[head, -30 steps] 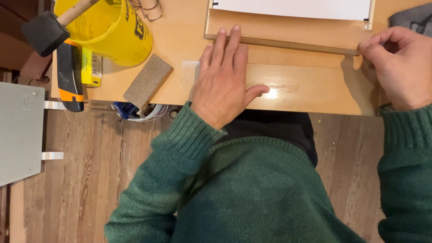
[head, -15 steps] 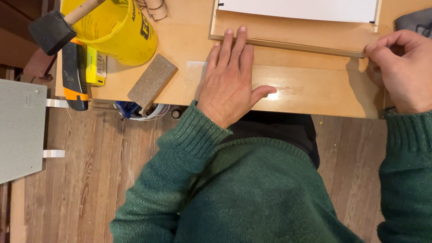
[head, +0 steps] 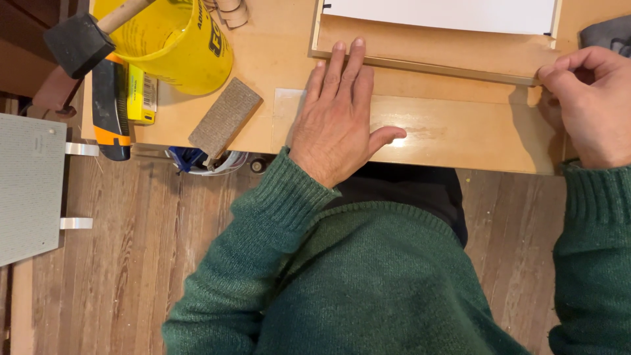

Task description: Applying gummed paper tape to the back edges of a picture frame using a brush and adhesive.

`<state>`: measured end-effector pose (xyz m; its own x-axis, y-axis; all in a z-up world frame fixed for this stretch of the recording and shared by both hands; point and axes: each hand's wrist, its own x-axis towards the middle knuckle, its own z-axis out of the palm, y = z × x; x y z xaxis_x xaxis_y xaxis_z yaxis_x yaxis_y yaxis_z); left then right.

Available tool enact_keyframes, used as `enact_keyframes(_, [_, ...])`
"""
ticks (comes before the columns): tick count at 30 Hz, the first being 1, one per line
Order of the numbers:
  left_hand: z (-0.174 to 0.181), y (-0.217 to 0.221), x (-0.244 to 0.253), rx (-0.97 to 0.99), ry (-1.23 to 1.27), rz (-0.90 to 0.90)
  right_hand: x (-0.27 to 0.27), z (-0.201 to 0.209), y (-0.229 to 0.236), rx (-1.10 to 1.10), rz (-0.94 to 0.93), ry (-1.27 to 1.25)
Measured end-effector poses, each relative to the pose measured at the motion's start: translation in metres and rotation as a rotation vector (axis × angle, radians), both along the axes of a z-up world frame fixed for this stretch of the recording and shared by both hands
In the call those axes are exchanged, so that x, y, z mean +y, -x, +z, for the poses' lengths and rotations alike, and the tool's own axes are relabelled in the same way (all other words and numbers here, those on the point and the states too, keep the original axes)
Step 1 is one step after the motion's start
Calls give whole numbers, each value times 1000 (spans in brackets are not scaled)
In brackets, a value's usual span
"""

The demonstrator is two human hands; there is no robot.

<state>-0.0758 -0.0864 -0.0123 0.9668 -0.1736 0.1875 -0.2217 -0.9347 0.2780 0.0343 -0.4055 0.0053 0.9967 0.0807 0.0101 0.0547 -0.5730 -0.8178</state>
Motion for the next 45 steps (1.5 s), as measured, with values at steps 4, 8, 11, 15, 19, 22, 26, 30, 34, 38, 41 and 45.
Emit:
enact_keyframes(4, [-1,0,4,24,22,2,4,3,2,3,-3,-12])
enact_keyframes(8, [-1,1,6,29,13,5,6,4,3,25,-23,-16])
enact_keyframes(11, [0,2,7,33,30,7,3,0,1,26,-23,-27])
enact_keyframes(15, [1,2,8,28,53,14,5,2,2,25,-24,-13])
enact_keyframes(19, [0,3,12,33,57,26,5,1,2,26,-22,-22])
enact_keyframes(22, [1,3,17,33,62,47,5,3,4,35,-29,-51])
enact_keyframes(26, [4,8,17,46,65,75,5,6,4,35,-18,-83])
enact_keyframes(30, [3,10,9,-4,43,92,11,12,7,48,-33,-64])
enact_keyframes(34, [3,10,9,-11,44,93,6,9,5,32,-13,-52])
enact_keyframes(38, [7,11,14,0,78,78,8,11,5,49,-17,-75])
enact_keyframes(41, [8,12,17,15,88,59,3,8,6,37,-13,-51])
enact_keyframes(45, [10,12,20,19,97,46,0,3,3,11,2,-42])
